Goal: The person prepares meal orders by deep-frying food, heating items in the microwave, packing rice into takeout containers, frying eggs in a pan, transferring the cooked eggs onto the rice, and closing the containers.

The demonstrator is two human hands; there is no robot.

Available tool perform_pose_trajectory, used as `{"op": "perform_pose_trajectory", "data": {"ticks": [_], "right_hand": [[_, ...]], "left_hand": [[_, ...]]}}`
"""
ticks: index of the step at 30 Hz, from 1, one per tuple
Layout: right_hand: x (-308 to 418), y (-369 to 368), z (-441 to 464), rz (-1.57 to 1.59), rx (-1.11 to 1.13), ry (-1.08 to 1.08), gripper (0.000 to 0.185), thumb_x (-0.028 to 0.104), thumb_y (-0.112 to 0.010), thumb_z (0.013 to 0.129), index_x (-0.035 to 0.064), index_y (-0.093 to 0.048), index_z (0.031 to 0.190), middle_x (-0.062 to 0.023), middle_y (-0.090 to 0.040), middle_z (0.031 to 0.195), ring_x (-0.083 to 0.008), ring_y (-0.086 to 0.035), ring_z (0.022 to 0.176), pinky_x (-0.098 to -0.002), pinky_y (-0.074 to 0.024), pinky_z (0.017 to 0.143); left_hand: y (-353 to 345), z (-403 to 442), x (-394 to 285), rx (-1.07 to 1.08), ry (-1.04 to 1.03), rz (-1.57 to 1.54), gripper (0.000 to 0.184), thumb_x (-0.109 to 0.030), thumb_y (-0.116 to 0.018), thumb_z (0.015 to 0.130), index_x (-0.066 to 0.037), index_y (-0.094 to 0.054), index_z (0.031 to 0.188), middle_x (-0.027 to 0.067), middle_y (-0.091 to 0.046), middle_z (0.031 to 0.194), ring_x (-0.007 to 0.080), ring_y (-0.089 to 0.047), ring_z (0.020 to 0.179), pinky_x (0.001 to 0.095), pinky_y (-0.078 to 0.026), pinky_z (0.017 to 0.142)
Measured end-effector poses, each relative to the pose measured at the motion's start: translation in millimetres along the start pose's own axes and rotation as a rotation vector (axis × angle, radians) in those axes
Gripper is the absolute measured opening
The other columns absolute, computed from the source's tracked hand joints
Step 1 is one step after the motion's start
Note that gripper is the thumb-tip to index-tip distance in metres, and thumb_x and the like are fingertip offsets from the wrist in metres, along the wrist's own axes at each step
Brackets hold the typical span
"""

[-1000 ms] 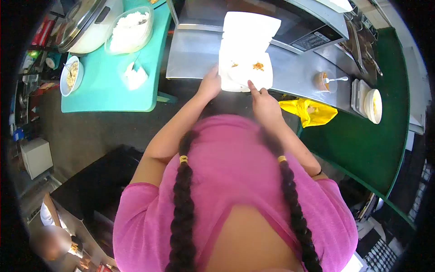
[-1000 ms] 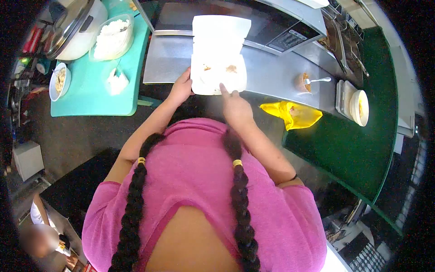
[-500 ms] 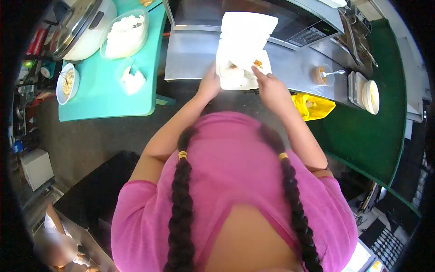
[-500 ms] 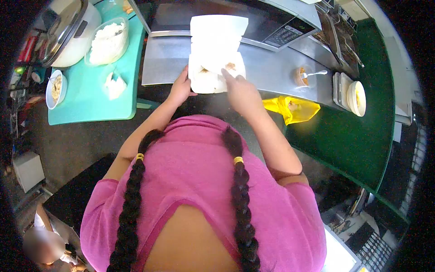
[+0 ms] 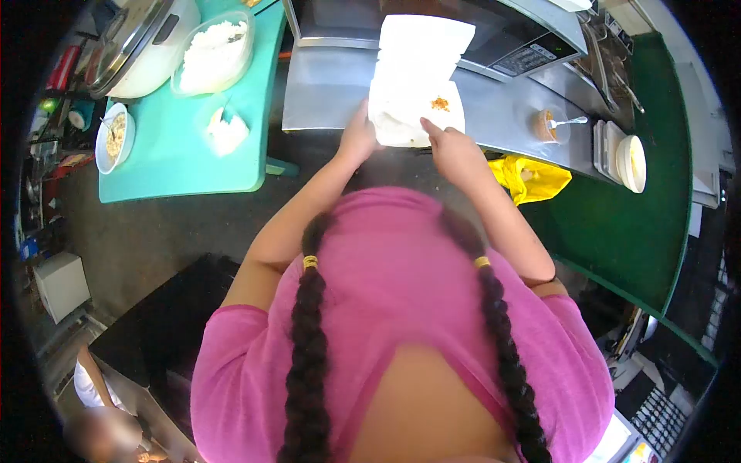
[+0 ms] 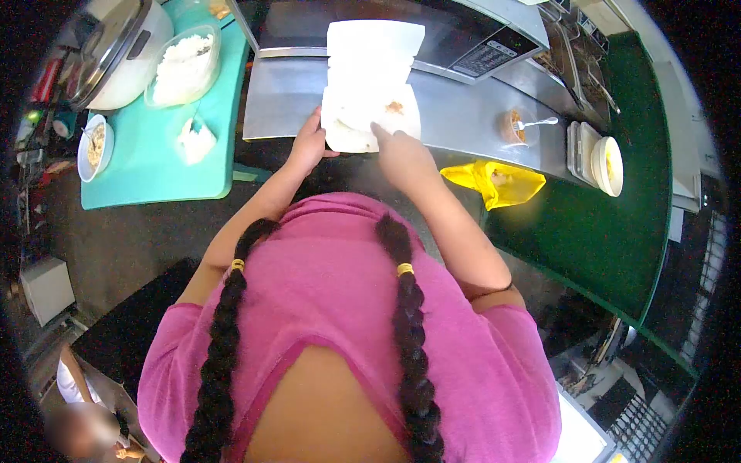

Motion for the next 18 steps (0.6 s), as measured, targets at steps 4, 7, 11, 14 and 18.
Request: {"op": "perform_pose_trajectory", "data": {"ticks": [4,7,11,14,18], "right_hand": [[3,-26,-14,-0.061,0.130,-0.053,0.048,0.009,-0.044,0.092,0.0088,-0.049,0.140,-0.0249,-0.065,0.094,-0.0416,-0.065,0.088,-0.0499,-0.0520,0.079],[-5,-23,-6,-0.028,0.137,-0.059,0.049,0.007,-0.044,0.089,0.0077,-0.051,0.139,-0.0249,-0.066,0.099,-0.0415,-0.066,0.091,-0.0494,-0.0532,0.080],[2,-4,-24,-0.053,0.099,-0.028,0.043,0.017,-0.042,0.098,0.0112,-0.051,0.140,-0.0260,-0.065,0.091,-0.0404,-0.065,0.086,-0.0498,-0.0513,0.077],[-2,-28,-20,-0.025,0.172,-0.059,0.051,0.007,-0.046,0.087,0.0076,-0.052,0.138,-0.0254,-0.067,0.099,-0.0399,-0.066,0.092,-0.0498,-0.0528,0.080],[3,-10,-16,0.047,0.186,-0.048,0.040,0.018,-0.043,0.098,0.0115,-0.056,0.135,-0.0261,-0.066,0.090,-0.0402,-0.065,0.087,-0.0510,-0.0507,0.078]], "left_hand": [[-3,-6,0,-0.010,0.061,-0.103,0.064,-0.004,-0.033,0.094,-0.017,-0.021,0.156,0.0148,-0.044,0.144,0.0278,-0.062,0.111,0.0405,-0.061,0.077],[-1,-4,4,-0.034,0.055,-0.121,0.065,-0.003,-0.033,0.093,-0.017,-0.021,0.156,0.0150,-0.043,0.145,0.0276,-0.062,0.110,0.0412,-0.061,0.077],[3,8,9,-0.024,0.058,-0.119,0.065,-0.002,-0.032,0.093,-0.016,-0.022,0.156,0.0151,-0.045,0.143,0.0280,-0.063,0.110,0.0418,-0.061,0.078],[-2,-1,2,-0.018,0.068,-0.140,0.064,-0.003,-0.032,0.093,-0.016,-0.024,0.155,0.0152,-0.047,0.142,0.0285,-0.063,0.111,0.0424,-0.061,0.079],[1,7,12,-0.028,0.051,-0.143,0.058,-0.005,-0.030,0.096,-0.017,-0.028,0.153,0.0144,-0.047,0.141,0.0287,-0.060,0.116,0.0440,-0.060,0.081]]}}
Point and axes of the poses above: each hand's wrist, its own z-axis towards the middle knuckle, its own y-axis out of the back of the hand, x = y × z, the point moved 9 cm from there along z, towards the middle knuckle
